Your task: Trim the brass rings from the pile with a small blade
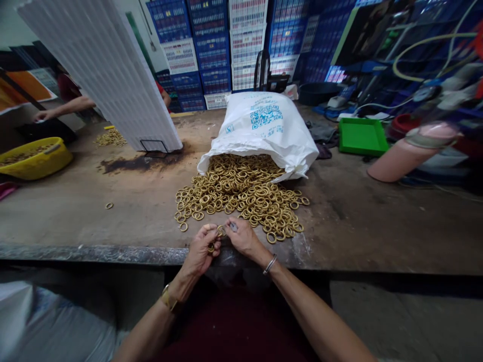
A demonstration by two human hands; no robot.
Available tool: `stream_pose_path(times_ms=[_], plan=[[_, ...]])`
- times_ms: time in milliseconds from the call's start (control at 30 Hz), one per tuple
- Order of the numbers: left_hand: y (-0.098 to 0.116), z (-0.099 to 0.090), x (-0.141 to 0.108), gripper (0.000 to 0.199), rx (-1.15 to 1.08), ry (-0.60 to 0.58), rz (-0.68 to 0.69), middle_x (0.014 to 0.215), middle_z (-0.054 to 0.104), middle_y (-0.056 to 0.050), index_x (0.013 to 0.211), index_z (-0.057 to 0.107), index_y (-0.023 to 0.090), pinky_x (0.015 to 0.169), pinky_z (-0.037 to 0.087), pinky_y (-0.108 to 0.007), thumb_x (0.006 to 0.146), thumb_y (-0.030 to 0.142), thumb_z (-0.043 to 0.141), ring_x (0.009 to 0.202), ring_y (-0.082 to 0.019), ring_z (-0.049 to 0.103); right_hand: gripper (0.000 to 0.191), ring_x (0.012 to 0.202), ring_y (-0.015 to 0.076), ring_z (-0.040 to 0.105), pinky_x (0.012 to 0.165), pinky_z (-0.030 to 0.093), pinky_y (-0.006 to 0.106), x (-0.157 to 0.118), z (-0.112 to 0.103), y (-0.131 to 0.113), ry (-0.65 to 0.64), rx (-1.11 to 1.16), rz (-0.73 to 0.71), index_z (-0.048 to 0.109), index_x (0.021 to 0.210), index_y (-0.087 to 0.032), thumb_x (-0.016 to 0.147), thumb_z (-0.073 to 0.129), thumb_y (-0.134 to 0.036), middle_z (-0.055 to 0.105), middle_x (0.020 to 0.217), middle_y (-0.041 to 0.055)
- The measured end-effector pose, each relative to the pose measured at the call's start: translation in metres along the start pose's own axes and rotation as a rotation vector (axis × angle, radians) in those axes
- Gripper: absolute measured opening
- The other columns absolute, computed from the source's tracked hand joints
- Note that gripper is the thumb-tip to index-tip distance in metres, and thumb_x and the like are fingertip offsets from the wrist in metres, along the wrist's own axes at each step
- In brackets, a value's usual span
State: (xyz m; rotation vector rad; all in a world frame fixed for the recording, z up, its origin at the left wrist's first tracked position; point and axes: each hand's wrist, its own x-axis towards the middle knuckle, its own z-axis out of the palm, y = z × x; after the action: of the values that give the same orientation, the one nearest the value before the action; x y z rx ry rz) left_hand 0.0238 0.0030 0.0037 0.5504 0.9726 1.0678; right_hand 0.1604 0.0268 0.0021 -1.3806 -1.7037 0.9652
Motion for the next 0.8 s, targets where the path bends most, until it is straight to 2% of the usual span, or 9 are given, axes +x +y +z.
stream_pose_path(times_ms=[100, 167, 267, 333, 400, 467, 600, 700, 800], plan=[[-0.001, 0.0, -0.001, 0.034, 0.053, -0.048, -0.015, 0.058, 0.049, 0.005, 0.081, 0.048, 0.018, 0.035, 0.025, -0.013, 0.063, 0.04, 0.066, 0.041, -0.004, 0.042, 0.016, 0.053, 0.0084, 0.038, 0.05, 0.031, 0.02, 0.0, -0.002, -0.002, -0.05, -0.043, -0.062, 0.053, 0.066, -0.017, 0.074, 0.045, -0.028, 0.044, 0.056, -0.0036], [-0.003, 0.0, -0.001, 0.033, 0.088, -0.053, 0.018, 0.058, 0.048, 0.005, 0.077, 0.048, 0.017, 0.035, 0.026, -0.013, 0.065, 0.043, 0.064, 0.041, -0.003, 0.041, 0.016, 0.053, 0.008, 0.038, 0.049, 0.031, 0.019, 0.0, -0.001, -0.004, -0.035, -0.004, -0.015, 0.052, 0.065, -0.017, 0.074, 0.047, -0.029, 0.044, 0.056, -0.0037], [-0.008, -0.001, 0.0, 0.031, 0.176, -0.019, 0.142, 0.056, 0.047, 0.005, 0.077, 0.05, 0.016, 0.036, 0.027, -0.014, 0.069, 0.044, 0.061, 0.041, -0.003, 0.04, 0.021, 0.042, 0.0063, 0.035, 0.04, 0.028, 0.017, -0.003, 0.003, -0.006, -0.036, 0.185, 0.214, 0.05, 0.066, -0.018, 0.074, 0.046, -0.037, 0.041, 0.05, -0.006], [-0.011, -0.001, 0.0, 0.028, 0.249, -0.008, 0.21, 0.053, 0.046, 0.005, 0.079, 0.052, 0.016, 0.037, 0.028, -0.014, 0.072, 0.043, 0.057, 0.04, -0.004, 0.038, 0.029, 0.034, 0.0053, 0.03, 0.032, 0.023, 0.017, -0.005, 0.006, -0.006, -0.111, 0.342, 0.37, 0.047, 0.066, -0.018, 0.076, 0.042, -0.045, 0.038, 0.044, -0.0076], [-0.012, -0.001, 0.0, 0.027, 0.285, -0.004, 0.239, 0.051, 0.047, 0.005, 0.08, 0.053, 0.016, 0.037, 0.029, -0.014, 0.074, 0.042, 0.056, 0.04, -0.004, 0.038, 0.034, 0.03, 0.0046, 0.027, 0.029, 0.02, 0.017, -0.008, 0.008, -0.006, -0.178, 0.457, 0.448, 0.044, 0.063, -0.019, 0.076, 0.041, -0.05, 0.036, 0.041, -0.0084], [-0.011, -0.001, 0.0, 0.027, 0.28, -0.02, 0.232, 0.055, 0.049, 0.004, 0.08, 0.052, 0.016, 0.036, 0.028, -0.014, 0.073, 0.042, 0.056, 0.041, -0.004, 0.039, 0.033, 0.029, 0.0039, 0.027, 0.028, 0.021, 0.016, -0.009, 0.009, -0.005, -0.182, 0.524, 0.459, 0.043, 0.063, -0.018, 0.073, 0.044, -0.05, 0.038, 0.042, -0.0084], [-0.006, -0.001, -0.003, 0.029, 0.215, -0.088, 0.139, 0.062, 0.052, 0.003, 0.08, 0.051, 0.016, 0.035, 0.028, -0.014, 0.071, 0.043, 0.058, 0.043, -0.004, 0.041, 0.03, 0.031, 0.0034, 0.03, 0.028, 0.022, 0.016, -0.007, 0.009, -0.002, -0.11, 0.55, 0.421, 0.045, 0.068, -0.018, 0.07, 0.05, -0.047, 0.044, 0.048, -0.0073], [-0.002, 0.001, -0.004, 0.031, 0.171, -0.108, 0.045, 0.058, 0.049, 0.004, 0.079, 0.051, 0.016, 0.035, 0.028, -0.014, 0.069, 0.044, 0.06, 0.04, -0.004, 0.041, 0.024, 0.034, 0.0043, 0.032, 0.031, 0.023, 0.016, -0.004, 0.008, -0.002, -0.061, 0.428, 0.376, 0.047, 0.069, -0.018, 0.069, 0.051, -0.041, 0.041, 0.047, -0.0079], [-0.001, 0.003, -0.005, 0.033, 0.157, -0.108, 0.011, 0.057, 0.049, 0.005, 0.076, 0.05, 0.016, 0.034, 0.027, -0.014, 0.067, 0.045, 0.061, 0.038, -0.003, 0.04, 0.018, 0.04, 0.005, 0.035, 0.037, 0.027, 0.016, -0.002, 0.007, -0.004, -0.008, 0.263, 0.287, 0.051, 0.065, -0.017, 0.068, 0.053, -0.035, 0.042, 0.048, -0.0069]])
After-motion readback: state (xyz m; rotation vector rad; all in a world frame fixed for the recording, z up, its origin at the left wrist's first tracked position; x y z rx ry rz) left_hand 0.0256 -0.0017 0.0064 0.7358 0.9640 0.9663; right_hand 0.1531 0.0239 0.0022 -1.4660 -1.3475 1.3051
